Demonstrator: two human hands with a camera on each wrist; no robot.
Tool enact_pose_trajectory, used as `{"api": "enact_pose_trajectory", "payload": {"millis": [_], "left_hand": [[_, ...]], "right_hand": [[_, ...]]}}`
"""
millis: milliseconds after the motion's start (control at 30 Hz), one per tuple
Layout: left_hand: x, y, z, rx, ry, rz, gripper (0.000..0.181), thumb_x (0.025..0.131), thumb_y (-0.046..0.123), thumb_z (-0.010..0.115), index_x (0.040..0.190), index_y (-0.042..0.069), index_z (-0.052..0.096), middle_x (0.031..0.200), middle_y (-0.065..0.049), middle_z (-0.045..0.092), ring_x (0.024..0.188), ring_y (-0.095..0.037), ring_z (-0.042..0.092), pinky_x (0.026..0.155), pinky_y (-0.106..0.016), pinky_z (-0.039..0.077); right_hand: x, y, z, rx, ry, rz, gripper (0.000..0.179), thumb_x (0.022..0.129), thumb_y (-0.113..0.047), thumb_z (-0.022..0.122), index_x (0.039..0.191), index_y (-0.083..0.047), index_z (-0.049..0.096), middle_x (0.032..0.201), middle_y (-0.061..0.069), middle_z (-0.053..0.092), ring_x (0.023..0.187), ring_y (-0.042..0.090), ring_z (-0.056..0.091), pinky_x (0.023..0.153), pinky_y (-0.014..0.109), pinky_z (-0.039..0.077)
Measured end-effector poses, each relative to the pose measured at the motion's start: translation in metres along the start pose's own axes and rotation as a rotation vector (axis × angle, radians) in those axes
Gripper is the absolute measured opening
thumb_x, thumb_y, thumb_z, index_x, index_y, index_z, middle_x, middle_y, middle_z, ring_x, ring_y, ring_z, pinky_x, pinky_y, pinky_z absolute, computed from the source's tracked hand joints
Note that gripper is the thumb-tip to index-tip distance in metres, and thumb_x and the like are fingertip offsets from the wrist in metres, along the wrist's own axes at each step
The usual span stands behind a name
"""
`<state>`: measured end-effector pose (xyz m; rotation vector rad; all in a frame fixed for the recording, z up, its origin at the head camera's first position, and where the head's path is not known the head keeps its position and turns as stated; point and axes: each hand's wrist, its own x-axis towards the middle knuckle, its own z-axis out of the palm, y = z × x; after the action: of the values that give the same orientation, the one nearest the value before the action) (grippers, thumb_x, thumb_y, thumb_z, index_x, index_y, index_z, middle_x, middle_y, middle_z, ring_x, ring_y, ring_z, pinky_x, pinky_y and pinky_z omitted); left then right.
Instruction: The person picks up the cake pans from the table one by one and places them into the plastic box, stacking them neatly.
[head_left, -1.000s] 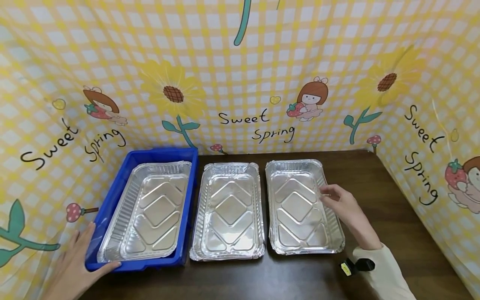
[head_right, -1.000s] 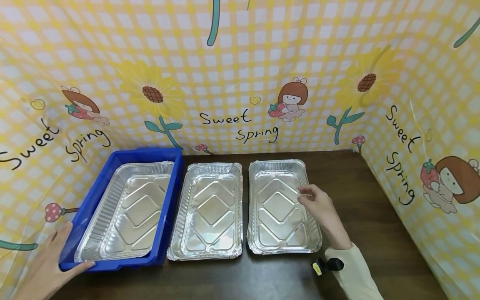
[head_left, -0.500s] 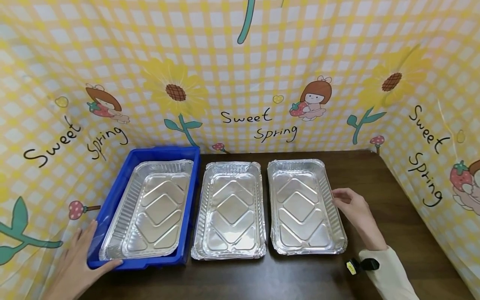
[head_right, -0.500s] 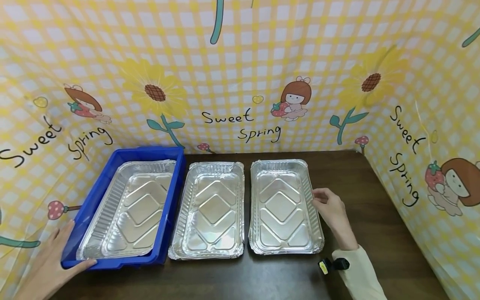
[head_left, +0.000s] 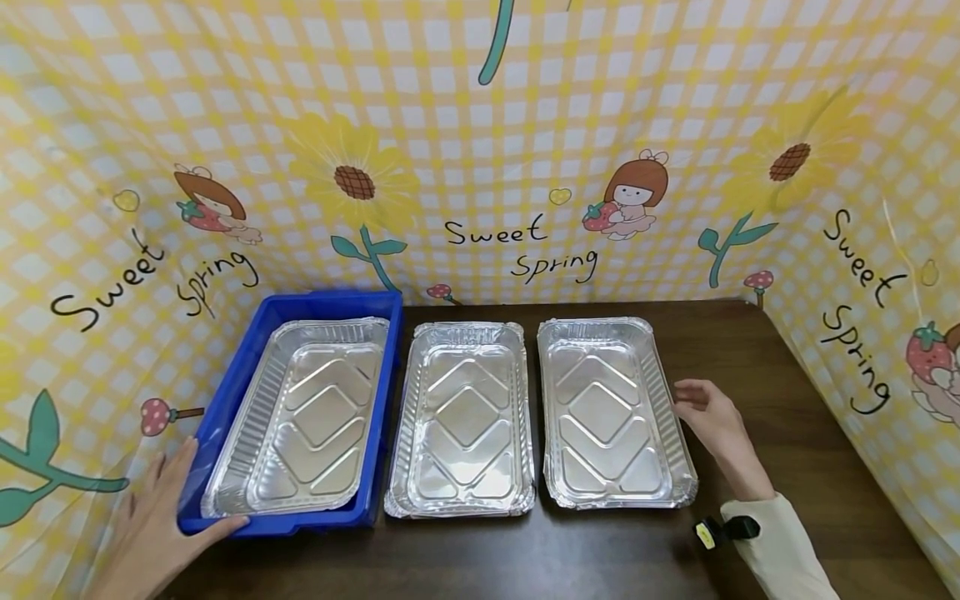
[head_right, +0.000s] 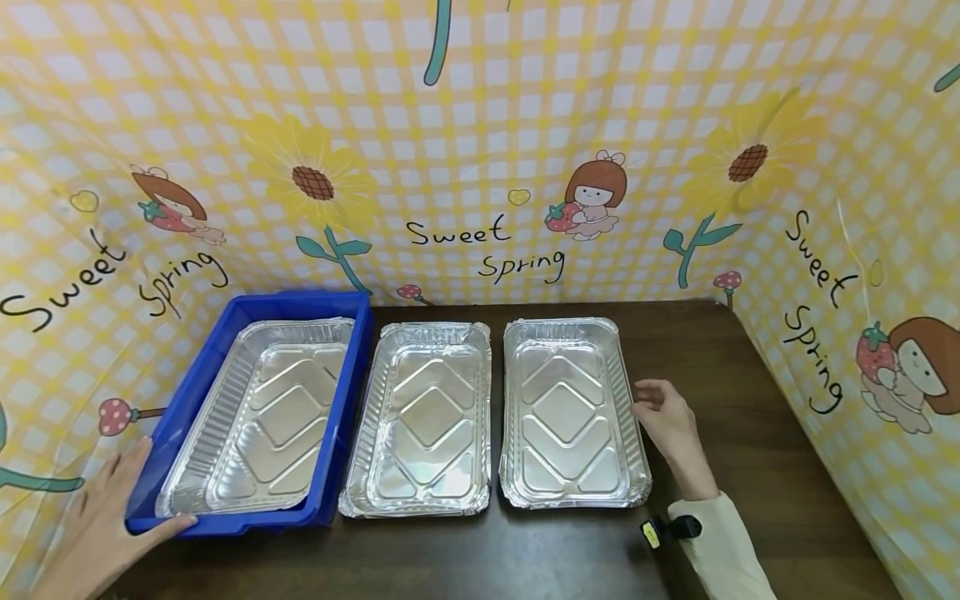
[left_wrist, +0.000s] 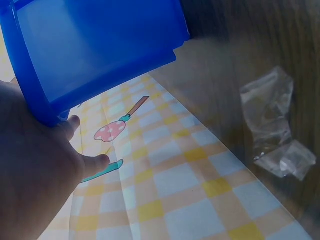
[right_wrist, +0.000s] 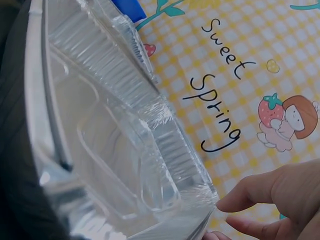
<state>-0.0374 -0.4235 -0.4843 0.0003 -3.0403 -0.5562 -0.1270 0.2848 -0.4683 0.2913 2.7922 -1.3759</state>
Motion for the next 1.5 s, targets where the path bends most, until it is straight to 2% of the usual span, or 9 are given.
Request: {"api": "enact_pose_trajectory", "payload": {"millis": [167,267,400,500,633,700,933,1267,1500], "left_hand": [[-0.002,0.0,-0.001,-0.005,0.001,0.005,0.128,0.088,0.056,0.08,0.17,0.01,-0.007,0.167,-0.04,0.007,0.156,-0.055,-0.013,0.113,-0.073,-0.025],[-0.002,0.001,-0.002,-0.006,-0.003,0.0,0.128,0.088,0.056,0.079,0.17,0.01,-0.008,0.167,-0.04,0.006,0.156,-0.056,-0.013,0.113,-0.072,-0.025],[0.0,0.003,-0.003,-0.003,-0.008,-0.007,0.128,0.089,0.057,0.079,0.169,0.01,-0.008,0.167,-0.04,0.006,0.156,-0.056,-0.012,0.113,-0.073,-0.024],[-0.001,0.003,-0.003,-0.002,-0.009,-0.005,0.128,0.089,0.057,0.079,0.17,0.01,-0.008,0.167,-0.04,0.006,0.156,-0.055,-0.013,0.113,-0.074,-0.024],[-0.001,0.004,-0.004,-0.005,-0.016,-0.006,0.128,0.089,0.057,0.079,0.169,0.01,-0.009,0.167,-0.04,0.006,0.156,-0.055,-0.013,0.113,-0.073,-0.023],[0.0,0.004,-0.003,-0.006,-0.02,-0.011,0.128,0.089,0.057,0.079,0.169,0.01,-0.009,0.166,-0.041,0.005,0.156,-0.055,-0.013,0.114,-0.073,-0.023],[0.0,0.003,-0.003,-0.016,-0.018,-0.019,0.128,0.089,0.056,0.079,0.169,0.01,-0.009,0.166,-0.041,0.006,0.155,-0.056,-0.013,0.114,-0.074,-0.022],[0.0,0.004,-0.003,-0.013,-0.014,-0.022,0.127,0.089,0.057,0.078,0.17,0.01,-0.008,0.167,-0.04,0.006,0.155,-0.056,-0.012,0.114,-0.075,-0.021],[0.0,0.005,-0.004,-0.015,-0.015,-0.024,0.128,0.089,0.057,0.078,0.169,0.009,-0.009,0.166,-0.042,0.004,0.156,-0.056,-0.012,0.114,-0.075,-0.02]], "right_hand": [[0.003,0.006,0.001,0.03,-0.037,0.046,0.048,0.101,-0.008,0.062,0.143,0.012,0.049,0.136,0.037,0.059,0.128,0.051,0.057,0.101,0.05,0.048],[0.004,0.008,0.002,0.058,-0.057,0.067,0.052,0.102,-0.008,0.061,0.147,0.012,0.044,0.139,0.038,0.057,0.129,0.05,0.055,0.096,0.04,0.051],[0.007,0.01,0.003,0.098,-0.073,0.088,0.056,0.103,-0.008,0.059,0.15,0.014,0.038,0.14,0.041,0.053,0.127,0.049,0.056,0.08,0.022,0.053],[0.008,0.012,0.004,0.131,-0.074,0.098,0.055,0.104,-0.006,0.058,0.15,0.015,0.037,0.14,0.042,0.053,0.12,0.041,0.061,0.075,0.017,0.053],[0.008,0.016,0.005,0.154,-0.076,0.11,0.054,0.104,-0.006,0.058,0.15,0.013,0.038,0.139,0.041,0.054,0.103,0.016,0.065,0.076,0.018,0.055],[0.008,0.017,0.005,0.162,-0.08,0.115,0.054,0.104,-0.007,0.058,0.151,0.012,0.038,0.138,0.04,0.055,0.099,0.009,0.063,0.077,0.02,0.055],[0.007,0.017,0.004,0.158,-0.095,0.12,0.053,0.105,-0.01,0.056,0.151,0.01,0.04,0.139,0.039,0.056,0.104,0.014,0.063,0.079,0.025,0.055],[0.01,0.02,0.005,0.154,-0.107,0.124,0.053,0.104,-0.01,0.055,0.151,0.012,0.043,0.133,0.037,0.06,0.096,0.008,0.06,0.081,0.028,0.057],[0.014,0.023,0.003,0.188,-0.144,0.129,0.057,0.102,-0.011,0.055,0.153,0.013,0.043,0.123,0.025,0.067,0.092,0.003,0.06,0.081,0.027,0.059]]}}
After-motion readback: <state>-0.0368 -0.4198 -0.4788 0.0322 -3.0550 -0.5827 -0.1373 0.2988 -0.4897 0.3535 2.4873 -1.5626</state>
